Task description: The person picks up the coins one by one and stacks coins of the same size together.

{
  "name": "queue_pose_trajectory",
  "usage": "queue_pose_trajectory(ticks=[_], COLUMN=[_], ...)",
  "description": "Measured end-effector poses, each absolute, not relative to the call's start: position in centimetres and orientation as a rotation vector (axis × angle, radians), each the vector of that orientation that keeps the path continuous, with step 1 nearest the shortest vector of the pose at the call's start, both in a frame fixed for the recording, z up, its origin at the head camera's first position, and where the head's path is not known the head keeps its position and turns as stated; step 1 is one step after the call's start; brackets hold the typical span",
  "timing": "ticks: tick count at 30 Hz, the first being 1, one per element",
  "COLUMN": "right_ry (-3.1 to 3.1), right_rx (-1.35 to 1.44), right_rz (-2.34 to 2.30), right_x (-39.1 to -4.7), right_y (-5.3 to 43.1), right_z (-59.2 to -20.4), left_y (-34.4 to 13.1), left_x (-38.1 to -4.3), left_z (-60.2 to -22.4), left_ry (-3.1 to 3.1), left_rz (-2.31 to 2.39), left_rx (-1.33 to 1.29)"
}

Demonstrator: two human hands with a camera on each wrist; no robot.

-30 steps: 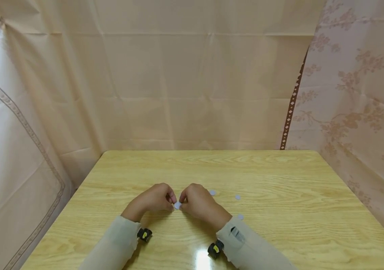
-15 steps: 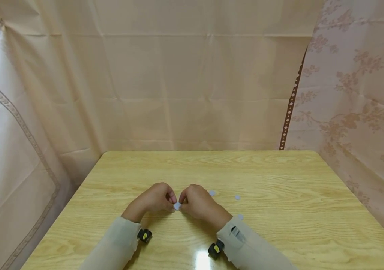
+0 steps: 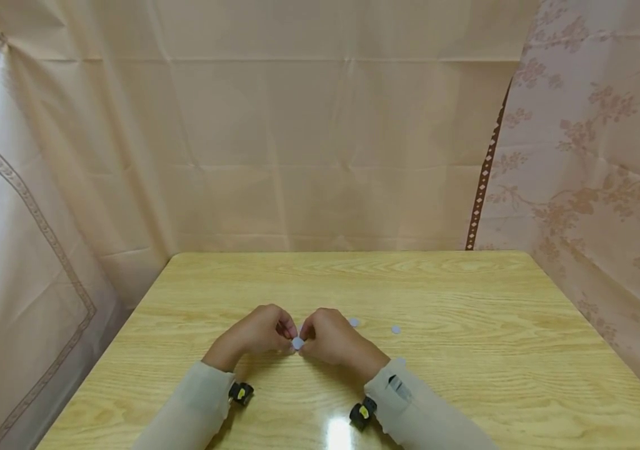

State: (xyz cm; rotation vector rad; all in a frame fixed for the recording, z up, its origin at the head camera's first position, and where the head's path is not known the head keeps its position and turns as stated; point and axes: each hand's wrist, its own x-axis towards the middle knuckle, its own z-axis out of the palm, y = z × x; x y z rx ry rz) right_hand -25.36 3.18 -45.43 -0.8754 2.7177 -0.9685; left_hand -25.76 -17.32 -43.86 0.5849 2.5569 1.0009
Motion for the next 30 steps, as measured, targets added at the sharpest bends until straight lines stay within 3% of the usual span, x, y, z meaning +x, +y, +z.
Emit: queue_pose_trajectory(ticks=[30], right_ry=[2.803], right_rx=[-0.896], right_rz=[-0.965], right_x=[-23.9], right_y=[5.9], right_z=[-44.4], left_y=[-16.2], left_x=[-24.9], left_z=[-43.3], left_ry=[2.574], left_rz=[1.076], left_rx=[0.682])
